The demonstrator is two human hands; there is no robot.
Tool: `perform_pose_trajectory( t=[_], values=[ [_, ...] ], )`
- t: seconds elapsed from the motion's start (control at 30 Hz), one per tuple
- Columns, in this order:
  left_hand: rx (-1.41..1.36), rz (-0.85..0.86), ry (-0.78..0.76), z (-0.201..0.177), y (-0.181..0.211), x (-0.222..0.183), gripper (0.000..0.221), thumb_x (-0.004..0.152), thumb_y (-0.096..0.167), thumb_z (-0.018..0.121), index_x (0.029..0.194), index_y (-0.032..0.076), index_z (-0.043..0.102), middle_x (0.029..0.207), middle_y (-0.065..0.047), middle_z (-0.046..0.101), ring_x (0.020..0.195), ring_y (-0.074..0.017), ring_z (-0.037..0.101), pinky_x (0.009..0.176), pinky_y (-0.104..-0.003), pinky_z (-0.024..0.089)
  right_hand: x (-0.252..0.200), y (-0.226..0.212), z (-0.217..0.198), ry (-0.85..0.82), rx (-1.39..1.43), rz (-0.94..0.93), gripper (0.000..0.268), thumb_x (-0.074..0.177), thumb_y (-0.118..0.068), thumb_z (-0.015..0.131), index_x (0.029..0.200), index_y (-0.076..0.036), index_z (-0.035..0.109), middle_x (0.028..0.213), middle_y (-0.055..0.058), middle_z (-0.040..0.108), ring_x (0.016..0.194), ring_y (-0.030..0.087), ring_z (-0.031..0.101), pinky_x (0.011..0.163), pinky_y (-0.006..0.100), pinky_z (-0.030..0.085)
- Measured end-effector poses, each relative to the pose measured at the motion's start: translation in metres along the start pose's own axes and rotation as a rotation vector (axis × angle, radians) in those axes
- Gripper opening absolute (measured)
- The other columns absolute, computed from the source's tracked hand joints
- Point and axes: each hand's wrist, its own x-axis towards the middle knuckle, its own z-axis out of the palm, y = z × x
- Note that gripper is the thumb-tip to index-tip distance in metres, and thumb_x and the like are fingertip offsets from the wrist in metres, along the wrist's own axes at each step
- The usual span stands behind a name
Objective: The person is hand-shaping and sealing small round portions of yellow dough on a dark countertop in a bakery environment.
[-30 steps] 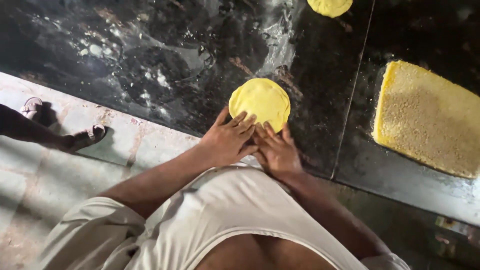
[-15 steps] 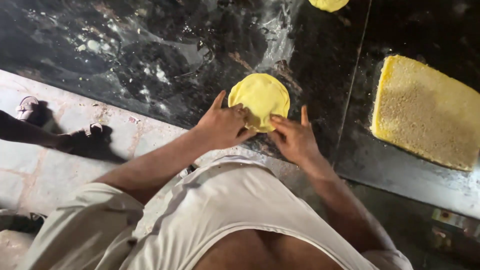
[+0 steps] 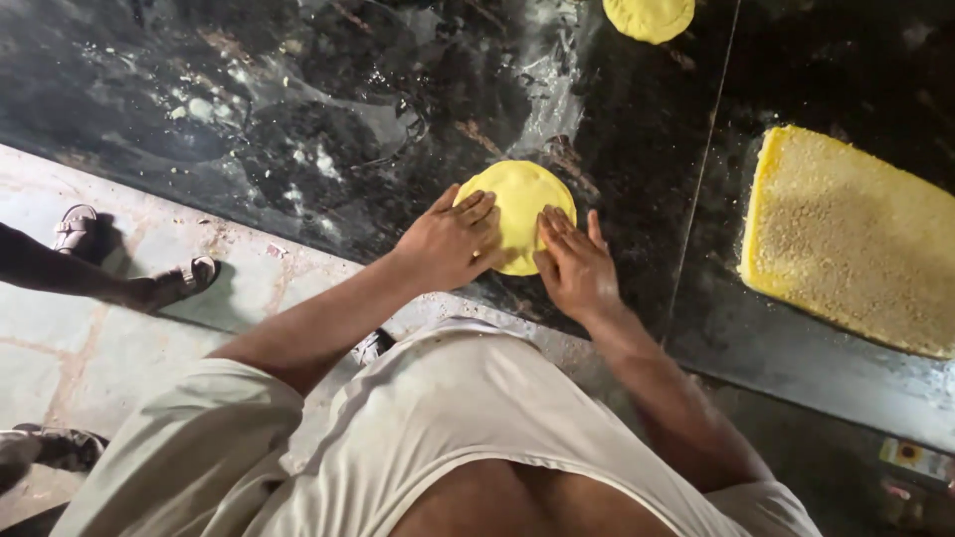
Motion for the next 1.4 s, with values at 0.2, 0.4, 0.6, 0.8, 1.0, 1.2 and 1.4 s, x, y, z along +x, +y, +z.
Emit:
perform_pose_trajectory(
  t=[0.2,0.4,0.6,0.8,1.0,1.2,1.4],
  values=[
    [-0.118,-0.176,-0.487,-0.087,0.017,0.043,0.058,0.101,0.050,0.037,0.147,0.020,0.056,0.146,-0.008,0.058,0.133,-0.0227,0.055,0.128,-0.051,0.016,0.030,0.012,-0.025,-0.325,0.119,0.251,0.033,0.100,-0.027,0.058,0.127,-0.013,0.071,0.130,0.005,0.072,0.121,0.020,0.067,0.128,0.061,0.010],
    [0.126,0.069,0.071,0.036,-0.018,0.008,0.061,0.097,0.051,0.040,0.136,0.006,0.056,0.138,-0.013,0.063,0.130,-0.0271,0.061,0.114,-0.051,0.020,-0.001,0.025,0.012,0.063,0.092,-0.051,0.046,0.105,-0.025,0.053,0.144,-0.001,0.060,0.146,0.022,0.062,0.139,0.034,0.056,0.125,0.054,0.017],
    [-0.041,-0.095,-0.470,-0.047,-0.011,0.056,0.046,0.109,0.043,0.038,0.144,0.019,0.057,0.148,-0.003,0.062,0.130,-0.0240,0.063,0.135,-0.050,0.024,0.032,0.065,-0.007,-0.483,0.255,0.369,0.045,0.110,-0.030,0.038,0.141,-0.022,0.069,0.114,0.014,0.077,0.123,0.020,0.070,0.139,0.043,0.005],
    [0.092,0.236,0.250,0.052,-0.037,0.031,0.044,0.096,0.039,0.049,0.129,0.012,0.062,0.125,-0.012,0.072,0.117,-0.0276,0.070,0.107,-0.056,0.034,0.014,0.050,0.021,-0.032,0.257,-0.134,0.048,0.111,-0.030,0.038,0.142,0.000,0.061,0.145,0.020,0.062,0.139,0.036,0.053,0.123,0.055,0.010],
    [0.148,0.032,-0.210,0.037,-0.042,0.059,0.049,0.114,0.045,0.037,0.127,0.014,0.073,0.119,-0.012,0.077,0.114,-0.0277,0.071,0.125,-0.046,0.036,0.042,0.083,0.015,-0.304,0.311,0.176,0.046,0.113,-0.036,0.036,0.139,-0.016,0.068,0.131,0.002,0.073,0.119,0.018,0.068,0.138,0.047,0.012],
    [-0.001,0.046,0.039,-0.014,-0.026,0.069,0.053,0.108,0.050,0.037,0.118,0.010,0.070,0.109,-0.010,0.076,0.103,-0.0276,0.075,0.118,-0.052,0.030,0.034,0.074,0.032,-0.041,0.234,-0.220,0.054,0.117,-0.034,0.033,0.142,0.004,0.063,0.141,0.021,0.065,0.133,0.039,0.059,0.121,0.056,0.012],
    [-0.218,-0.030,0.056,0.020,-0.021,0.063,0.052,0.109,0.048,0.044,0.121,0.007,0.073,0.114,-0.015,0.075,0.117,-0.0309,0.070,0.124,-0.045,0.033,0.064,0.072,0.017,-0.024,0.347,-0.192,0.051,0.107,-0.036,0.031,0.124,-0.011,0.072,0.124,0.010,0.074,0.117,0.026,0.069,0.134,0.058,0.014]
  ],
)
